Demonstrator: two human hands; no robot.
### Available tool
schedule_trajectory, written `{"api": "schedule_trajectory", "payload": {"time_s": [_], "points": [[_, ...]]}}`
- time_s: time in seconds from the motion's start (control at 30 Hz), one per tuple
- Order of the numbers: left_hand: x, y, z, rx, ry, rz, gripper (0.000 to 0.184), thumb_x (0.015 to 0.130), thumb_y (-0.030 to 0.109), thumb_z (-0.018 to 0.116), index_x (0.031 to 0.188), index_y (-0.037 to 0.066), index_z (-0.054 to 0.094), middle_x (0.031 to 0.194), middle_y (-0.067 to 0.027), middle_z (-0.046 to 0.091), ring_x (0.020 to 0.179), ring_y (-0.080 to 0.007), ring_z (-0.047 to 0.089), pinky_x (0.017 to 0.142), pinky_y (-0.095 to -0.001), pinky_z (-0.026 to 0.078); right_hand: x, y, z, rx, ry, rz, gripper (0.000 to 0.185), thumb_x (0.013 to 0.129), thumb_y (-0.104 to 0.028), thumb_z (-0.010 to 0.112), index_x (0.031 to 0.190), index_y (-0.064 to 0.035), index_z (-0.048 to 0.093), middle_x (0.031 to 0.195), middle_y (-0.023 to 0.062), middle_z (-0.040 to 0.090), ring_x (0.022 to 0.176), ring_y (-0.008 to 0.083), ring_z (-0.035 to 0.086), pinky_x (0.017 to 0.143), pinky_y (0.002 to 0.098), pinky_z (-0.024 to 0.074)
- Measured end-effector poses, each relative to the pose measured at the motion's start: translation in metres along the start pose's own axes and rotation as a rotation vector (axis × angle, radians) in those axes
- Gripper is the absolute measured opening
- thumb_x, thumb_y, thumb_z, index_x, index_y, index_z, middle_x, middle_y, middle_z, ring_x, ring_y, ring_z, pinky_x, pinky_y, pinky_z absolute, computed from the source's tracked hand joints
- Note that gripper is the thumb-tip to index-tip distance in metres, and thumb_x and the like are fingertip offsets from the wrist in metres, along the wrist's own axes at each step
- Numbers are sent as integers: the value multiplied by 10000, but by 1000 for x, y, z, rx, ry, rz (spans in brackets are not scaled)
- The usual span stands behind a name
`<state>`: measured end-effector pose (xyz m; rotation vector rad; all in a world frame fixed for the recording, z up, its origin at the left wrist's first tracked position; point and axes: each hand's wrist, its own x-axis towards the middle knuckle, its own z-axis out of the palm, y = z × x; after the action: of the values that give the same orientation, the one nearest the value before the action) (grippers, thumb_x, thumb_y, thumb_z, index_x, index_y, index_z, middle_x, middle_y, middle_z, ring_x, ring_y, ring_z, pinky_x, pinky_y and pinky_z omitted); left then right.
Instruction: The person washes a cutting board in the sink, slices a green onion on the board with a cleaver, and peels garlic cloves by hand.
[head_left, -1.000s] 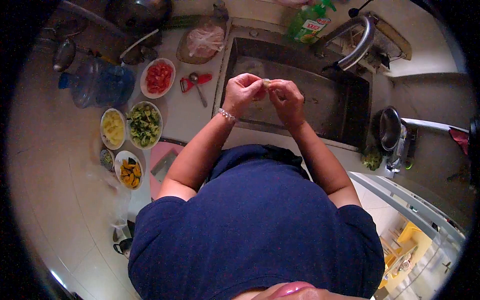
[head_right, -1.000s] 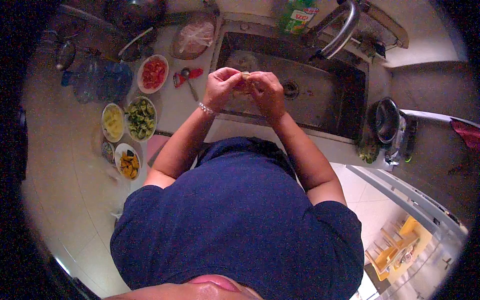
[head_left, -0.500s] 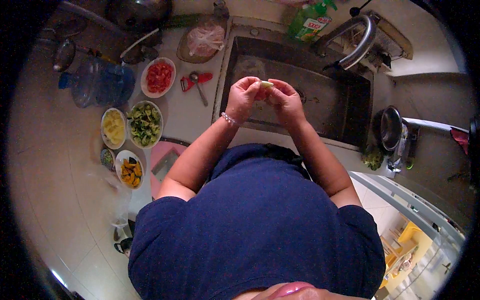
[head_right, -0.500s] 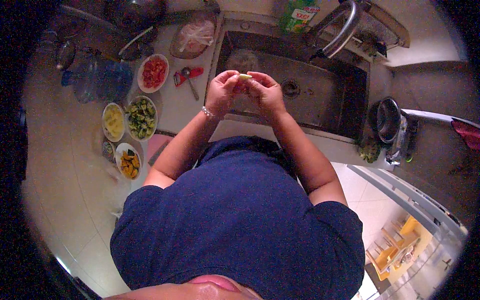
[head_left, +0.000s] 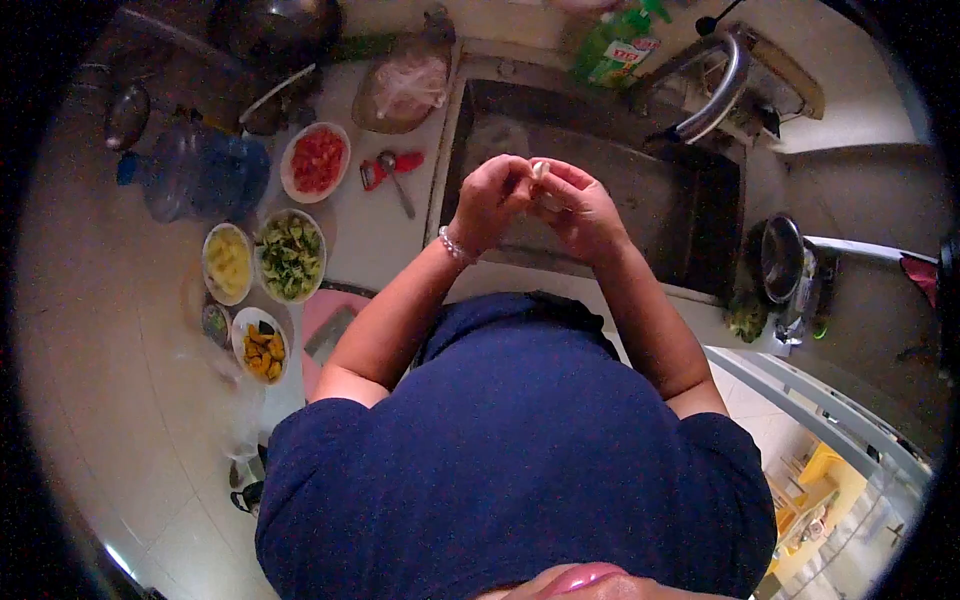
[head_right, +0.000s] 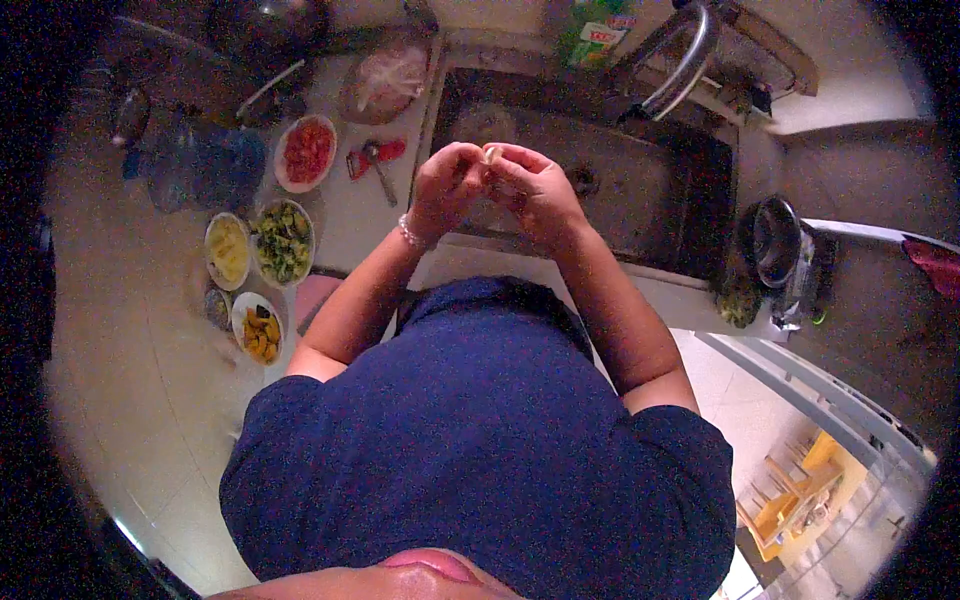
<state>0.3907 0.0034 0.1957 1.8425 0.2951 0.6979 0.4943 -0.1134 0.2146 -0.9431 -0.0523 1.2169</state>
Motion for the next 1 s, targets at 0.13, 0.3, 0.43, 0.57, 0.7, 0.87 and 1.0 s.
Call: {"api": "schedule_trajectory", "payload": {"time_s": [0.13, 0.3, 0.43, 0.57, 0.7, 0.87, 1.0], "points": [[3, -1, -5, -355, -191, -190, 95, 844, 88, 528, 908, 21, 552, 798, -31, 576, 719, -100, 555, 646, -251, 468, 3, -4, -16, -6, -199, 20, 246, 831, -120, 616, 1041, 4, 580, 938, 75, 625, 837, 167, 609, 743, 299, 510], [-3, -14, -6, -807, -207, -499, 135, 892, 158, 509, 953, 40, 534, 841, 3, 555, 770, -70, 517, 690, -215, 443, 3, 0, -11, -39, -211, -34, 247, 828, -110, 618, 1040, 10, 575, 941, 75, 621, 837, 157, 605, 760, 290, 502], [-8, -17, 2, -707, -72, -478, 141, 894, 183, 526, 930, 48, 543, 777, 16, 561, 640, -51, 488, 571, -190, 409, -1, 0, -1, -449, -59, -201, 287, 800, -133, 663, 1034, 12, 583, 884, 72, 631, 762, 129, 601, 690, 248, 493], [-6, -12, 2, -615, -118, -432, 142, 896, 179, 524, 920, 39, 523, 812, 15, 544, 711, -48, 498, 642, -180, 421, 0, 4, -2, -740, 20, -459, 271, 779, -97, 679, 1004, 22, 586, 866, 67, 633, 737, 113, 600, 654, 229, 491], [-6, -13, 5, -501, -83, -324, 146, 903, 186, 510, 909, 40, 513, 783, 14, 529, 690, -58, 492, 622, -191, 422, -3, 0, 1, -461, 5, -275, 199, 794, -101, 660, 947, 14, 606, 819, 64, 635, 698, 113, 601, 629, 223, 489], [-12, -4, 8, -783, -40, -548, 146, 908, 183, 494, 913, 38, 508, 764, 11, 517, 671, -65, 486, 595, -201, 421, -1, -9, -3, -456, -68, -152, 191, 792, -122, 656, 922, 12, 617, 788, 72, 639, 661, 116, 596, 587, 229, 477], [-15, -2, 12, -686, -24, -443, 141, 905, 184, 502, 912, 44, 514, 767, 18, 523, 674, -59, 489, 590, -205, 421, 6, -11, -14, -276, -167, 40, 198, 801, -142, 639, 924, 12, 621, 762, 68, 634, 638, 131, 594, 572, 238, 474]]}}
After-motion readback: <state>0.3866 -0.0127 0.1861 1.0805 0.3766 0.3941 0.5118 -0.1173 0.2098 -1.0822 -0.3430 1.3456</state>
